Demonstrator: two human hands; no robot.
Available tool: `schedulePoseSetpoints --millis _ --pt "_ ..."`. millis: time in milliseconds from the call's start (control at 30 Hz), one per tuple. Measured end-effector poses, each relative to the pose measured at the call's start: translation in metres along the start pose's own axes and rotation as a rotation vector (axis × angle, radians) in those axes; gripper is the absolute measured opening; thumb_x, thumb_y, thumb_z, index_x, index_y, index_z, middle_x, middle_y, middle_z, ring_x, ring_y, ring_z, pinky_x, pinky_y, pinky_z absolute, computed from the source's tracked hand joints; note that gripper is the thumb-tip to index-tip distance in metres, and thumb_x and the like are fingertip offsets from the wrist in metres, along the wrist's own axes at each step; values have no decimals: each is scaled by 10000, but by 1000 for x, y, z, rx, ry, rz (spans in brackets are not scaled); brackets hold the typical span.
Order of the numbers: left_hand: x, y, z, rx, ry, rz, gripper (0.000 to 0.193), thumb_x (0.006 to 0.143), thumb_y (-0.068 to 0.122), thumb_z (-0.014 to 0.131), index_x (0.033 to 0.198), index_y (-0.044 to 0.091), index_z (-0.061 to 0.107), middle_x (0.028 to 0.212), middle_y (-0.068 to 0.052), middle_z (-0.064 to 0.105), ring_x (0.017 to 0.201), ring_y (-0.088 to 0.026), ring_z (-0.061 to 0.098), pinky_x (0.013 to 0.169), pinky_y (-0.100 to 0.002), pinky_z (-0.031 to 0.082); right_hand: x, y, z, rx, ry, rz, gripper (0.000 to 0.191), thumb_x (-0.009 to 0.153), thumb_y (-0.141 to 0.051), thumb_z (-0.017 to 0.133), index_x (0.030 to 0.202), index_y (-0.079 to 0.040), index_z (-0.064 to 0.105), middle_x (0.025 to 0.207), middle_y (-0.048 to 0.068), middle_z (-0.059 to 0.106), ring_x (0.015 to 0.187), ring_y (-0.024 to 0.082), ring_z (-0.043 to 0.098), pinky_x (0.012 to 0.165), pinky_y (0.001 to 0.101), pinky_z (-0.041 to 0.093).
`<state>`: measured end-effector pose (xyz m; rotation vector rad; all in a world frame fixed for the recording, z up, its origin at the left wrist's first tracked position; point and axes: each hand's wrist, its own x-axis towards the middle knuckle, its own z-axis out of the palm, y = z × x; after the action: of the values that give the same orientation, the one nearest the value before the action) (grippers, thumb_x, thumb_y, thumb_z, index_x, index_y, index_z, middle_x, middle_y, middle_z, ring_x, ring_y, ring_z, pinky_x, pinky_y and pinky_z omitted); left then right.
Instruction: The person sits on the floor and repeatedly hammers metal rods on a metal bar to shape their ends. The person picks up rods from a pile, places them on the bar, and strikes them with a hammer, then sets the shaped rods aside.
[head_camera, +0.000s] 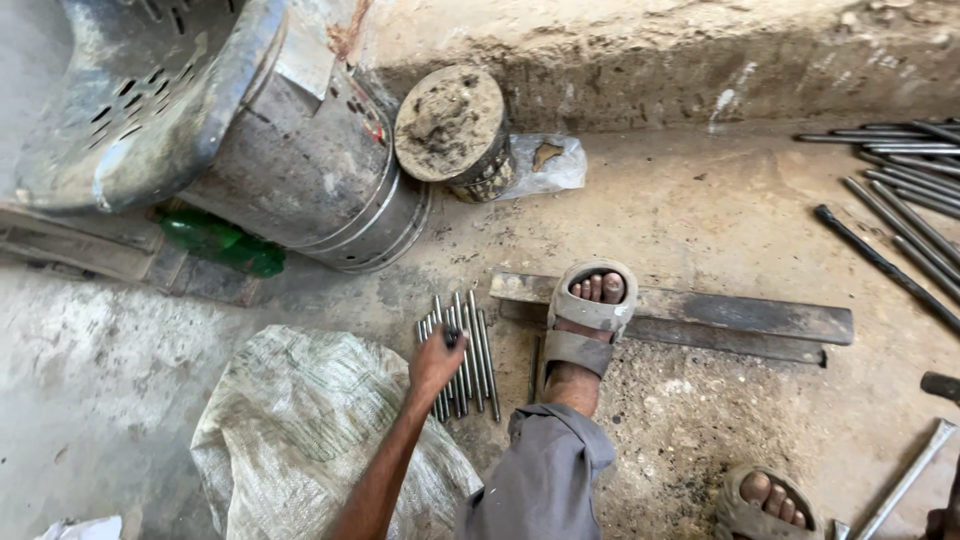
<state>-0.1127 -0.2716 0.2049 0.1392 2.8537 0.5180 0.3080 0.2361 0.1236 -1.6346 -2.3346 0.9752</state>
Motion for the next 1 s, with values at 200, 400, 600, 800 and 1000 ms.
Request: schedulePoseSetpoints --millis 200,400,600,800,1000 --pt "-49 -20 38 103 -237 -115 668 921 621 692 1319 100 563 795 -5 659 572 -113 549 535 -333 510 -9 -9 -5 -20 -3 6 390 1159 -250 351 981 -33 621 703 140 561 638 321 560 585 488 445" --pt "-73 3 53 222 25 147 673 818 538 795 1230 46 593 969 -129 706 722 -280 705 598 -463 573 -19 6 -5 -38 -12 15 353 1139 -236 354 998 -42 613 703 126 548 630 312 551 579 481 435" --pt "-98 -15 92 173 -86 204 432 923 453 661 1157 91 625 987 -160 722 857 -359 715 718 -528 561 -31 11 -13 -23 -33 -48 318 1120 -221 357 1016 -52 606 703 112 534 621 304 542 572 473 424" --pt "-100 -32 141 227 -39 298 234 1042 301 485 1109 157 657 998 -145 733 913 -356 696 799 -534 527 -82 -7 -64 427 -95 430 477 1095 -506 388 923 -123 614 653 4 446 509 128 369 430 316 300" --pt "-107 -33 126 209 -93 232 305 1068 384 535 1168 117 646 1012 -170 726 933 -390 682 784 -529 518 -89 -27 -128 662 3 455 514 1087 -535 417 823 -102 501 578 -24 402 412 91 313 352 269 248"
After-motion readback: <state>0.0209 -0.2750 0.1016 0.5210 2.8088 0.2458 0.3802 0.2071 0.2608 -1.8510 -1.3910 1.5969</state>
